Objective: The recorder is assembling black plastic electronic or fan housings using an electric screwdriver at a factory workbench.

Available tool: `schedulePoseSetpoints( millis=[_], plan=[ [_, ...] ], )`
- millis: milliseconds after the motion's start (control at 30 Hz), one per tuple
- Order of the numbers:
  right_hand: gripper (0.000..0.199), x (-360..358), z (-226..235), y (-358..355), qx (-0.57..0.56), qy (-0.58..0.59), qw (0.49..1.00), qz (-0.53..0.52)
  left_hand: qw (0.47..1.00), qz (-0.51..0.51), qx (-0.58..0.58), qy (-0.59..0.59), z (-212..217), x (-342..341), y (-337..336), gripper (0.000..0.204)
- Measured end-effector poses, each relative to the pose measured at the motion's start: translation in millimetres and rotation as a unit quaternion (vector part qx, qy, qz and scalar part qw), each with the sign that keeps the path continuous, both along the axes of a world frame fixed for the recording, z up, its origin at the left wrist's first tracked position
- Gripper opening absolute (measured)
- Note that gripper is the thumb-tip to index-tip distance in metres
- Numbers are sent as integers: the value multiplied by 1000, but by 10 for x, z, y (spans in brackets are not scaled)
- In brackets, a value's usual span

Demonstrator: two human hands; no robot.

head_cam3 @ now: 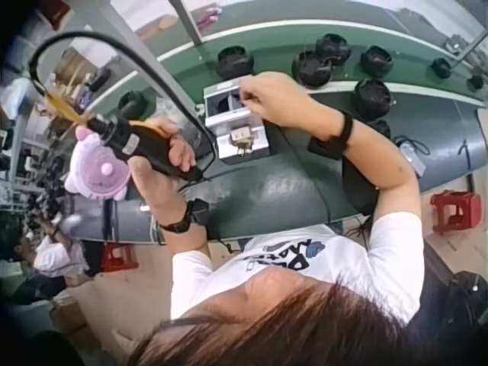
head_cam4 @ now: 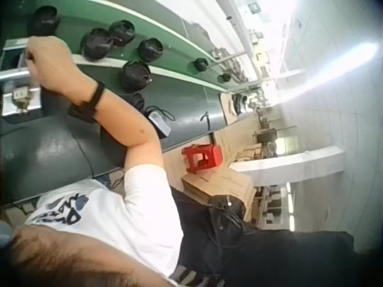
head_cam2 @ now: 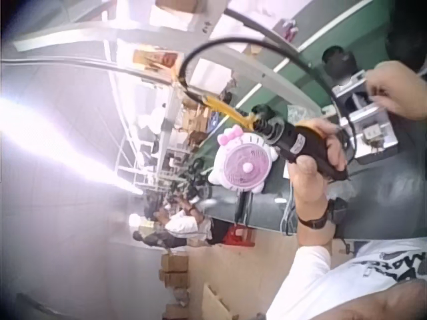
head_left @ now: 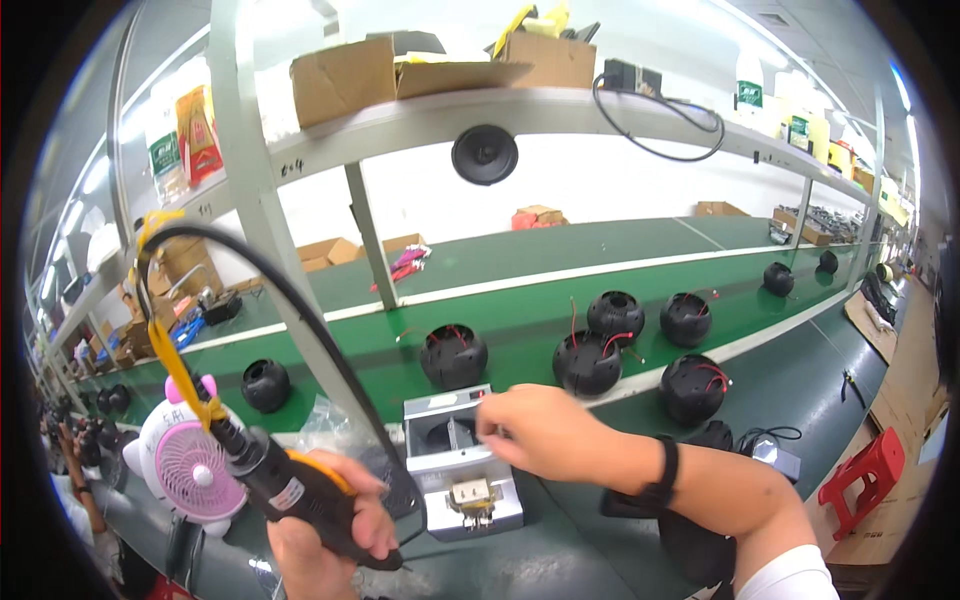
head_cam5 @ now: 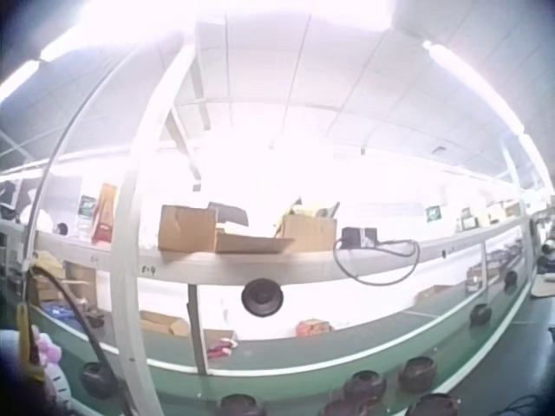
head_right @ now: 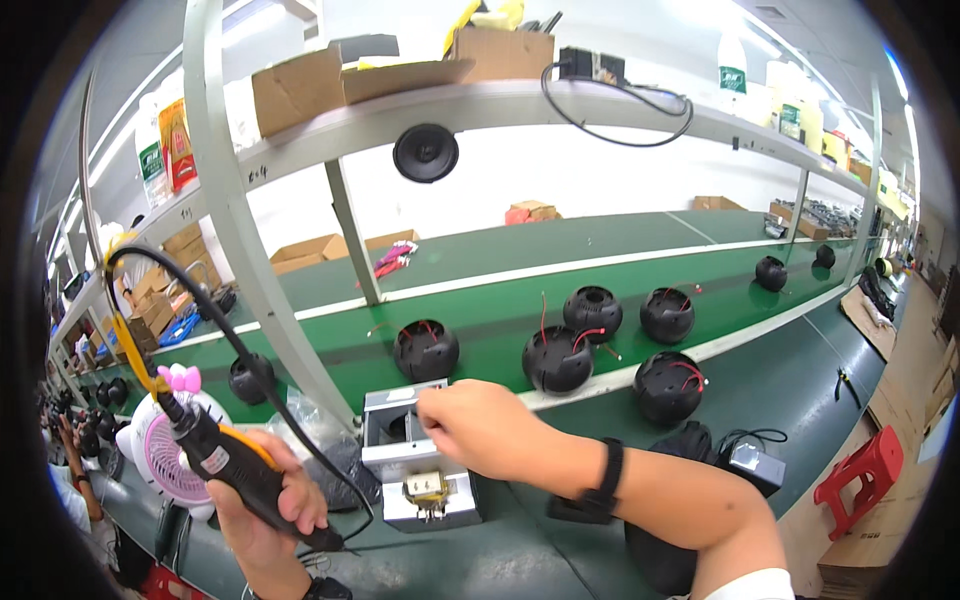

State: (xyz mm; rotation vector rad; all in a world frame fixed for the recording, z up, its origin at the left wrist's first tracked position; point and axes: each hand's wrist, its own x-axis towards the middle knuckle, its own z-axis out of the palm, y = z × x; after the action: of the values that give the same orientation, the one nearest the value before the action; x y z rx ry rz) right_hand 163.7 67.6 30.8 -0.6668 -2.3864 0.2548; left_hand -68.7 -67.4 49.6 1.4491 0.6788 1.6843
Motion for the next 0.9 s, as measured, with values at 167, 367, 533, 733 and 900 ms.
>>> schedulePoseSetpoints(
  millis=[167, 367, 533, 733, 900],
  plan=[
    [18, -231, -62, 778, -88, -92, 986, 107, 1000, -16, -25, -4, 162, -217, -55, 82],
    [56, -844, -133, 1902, -68, 26, 997, -34, 993, -28, -105, -44, 233, -452, -84, 72],
    [119, -1191, -101, 1891, -370, -109, 915, 121, 985, -40, -160, -54, 122, -143, 141, 29],
    [128, -800, -777, 2484, -159, -136, 974, -86, 999, -27, -45, -10, 142, 136, 130, 45],
    [96, -301, -455, 1878, -286, 175, 940, -61, 974, 200, 70, 86, 17, 184, 111, 54]
  ],
)
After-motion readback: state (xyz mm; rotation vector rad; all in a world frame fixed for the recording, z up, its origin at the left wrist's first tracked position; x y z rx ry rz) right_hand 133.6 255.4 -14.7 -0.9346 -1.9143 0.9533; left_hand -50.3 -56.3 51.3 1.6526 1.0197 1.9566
